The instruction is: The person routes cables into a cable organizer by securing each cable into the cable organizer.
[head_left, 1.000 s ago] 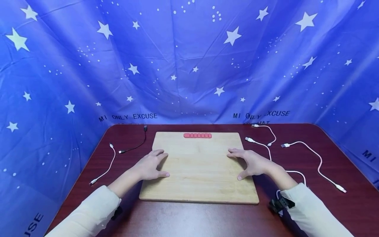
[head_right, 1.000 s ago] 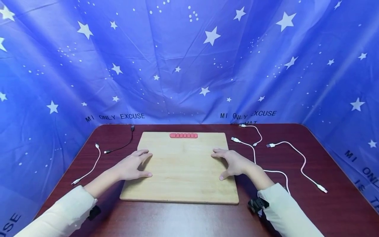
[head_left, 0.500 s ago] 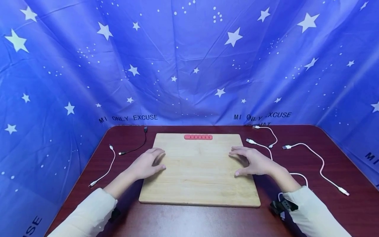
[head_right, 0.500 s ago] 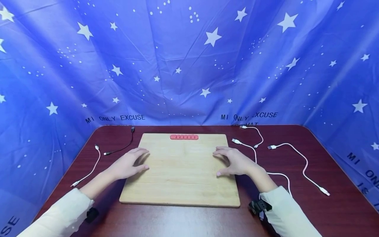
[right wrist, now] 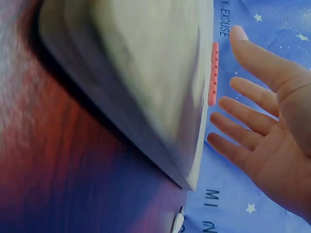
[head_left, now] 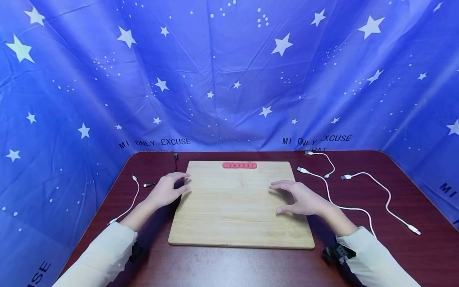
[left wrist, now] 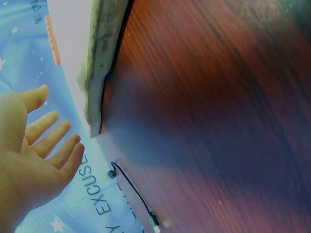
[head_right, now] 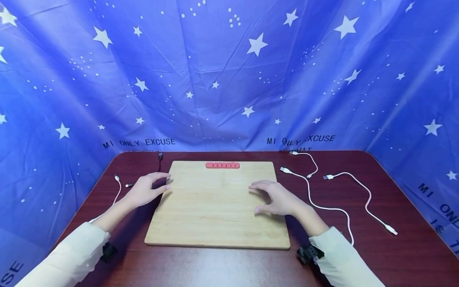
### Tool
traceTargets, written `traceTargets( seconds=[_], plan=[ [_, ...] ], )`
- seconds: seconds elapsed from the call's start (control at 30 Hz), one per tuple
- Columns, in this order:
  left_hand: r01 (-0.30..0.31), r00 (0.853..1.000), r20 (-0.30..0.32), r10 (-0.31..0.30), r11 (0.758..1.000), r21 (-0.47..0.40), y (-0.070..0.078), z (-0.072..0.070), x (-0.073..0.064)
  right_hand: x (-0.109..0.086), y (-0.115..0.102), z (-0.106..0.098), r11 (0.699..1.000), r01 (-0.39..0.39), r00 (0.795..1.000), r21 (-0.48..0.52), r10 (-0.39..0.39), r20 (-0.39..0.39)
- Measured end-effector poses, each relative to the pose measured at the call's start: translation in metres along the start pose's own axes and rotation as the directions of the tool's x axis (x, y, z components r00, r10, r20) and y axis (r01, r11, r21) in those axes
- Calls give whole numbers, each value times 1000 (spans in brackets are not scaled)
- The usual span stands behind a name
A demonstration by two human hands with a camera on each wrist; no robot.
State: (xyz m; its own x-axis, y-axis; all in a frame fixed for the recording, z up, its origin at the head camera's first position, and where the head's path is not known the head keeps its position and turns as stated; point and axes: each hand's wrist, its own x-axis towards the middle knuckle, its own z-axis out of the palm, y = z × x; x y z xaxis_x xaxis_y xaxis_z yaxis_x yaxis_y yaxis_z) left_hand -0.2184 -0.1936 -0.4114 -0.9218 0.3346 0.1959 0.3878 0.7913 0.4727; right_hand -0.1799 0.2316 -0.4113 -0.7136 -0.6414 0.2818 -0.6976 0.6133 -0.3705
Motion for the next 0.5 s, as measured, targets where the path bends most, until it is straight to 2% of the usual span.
traceTargets(
  seconds=[0.17, 0.27, 0.5],
  plan=[
    [30, 999, -34, -30, 1000, -7, -4, -5, 1, 3, -6, 6, 999, -8, 1000, 31, 8, 17],
    [54, 998, -29, -55, 998, -13, -6, -8, 2, 5, -9, 9, 999, -13, 1000, 50, 12, 20],
    [155, 988, 4, -155, 987, -36, -16, -13, 9, 10, -20, 15, 998, -23, 1000, 60, 22, 12]
  ],
)
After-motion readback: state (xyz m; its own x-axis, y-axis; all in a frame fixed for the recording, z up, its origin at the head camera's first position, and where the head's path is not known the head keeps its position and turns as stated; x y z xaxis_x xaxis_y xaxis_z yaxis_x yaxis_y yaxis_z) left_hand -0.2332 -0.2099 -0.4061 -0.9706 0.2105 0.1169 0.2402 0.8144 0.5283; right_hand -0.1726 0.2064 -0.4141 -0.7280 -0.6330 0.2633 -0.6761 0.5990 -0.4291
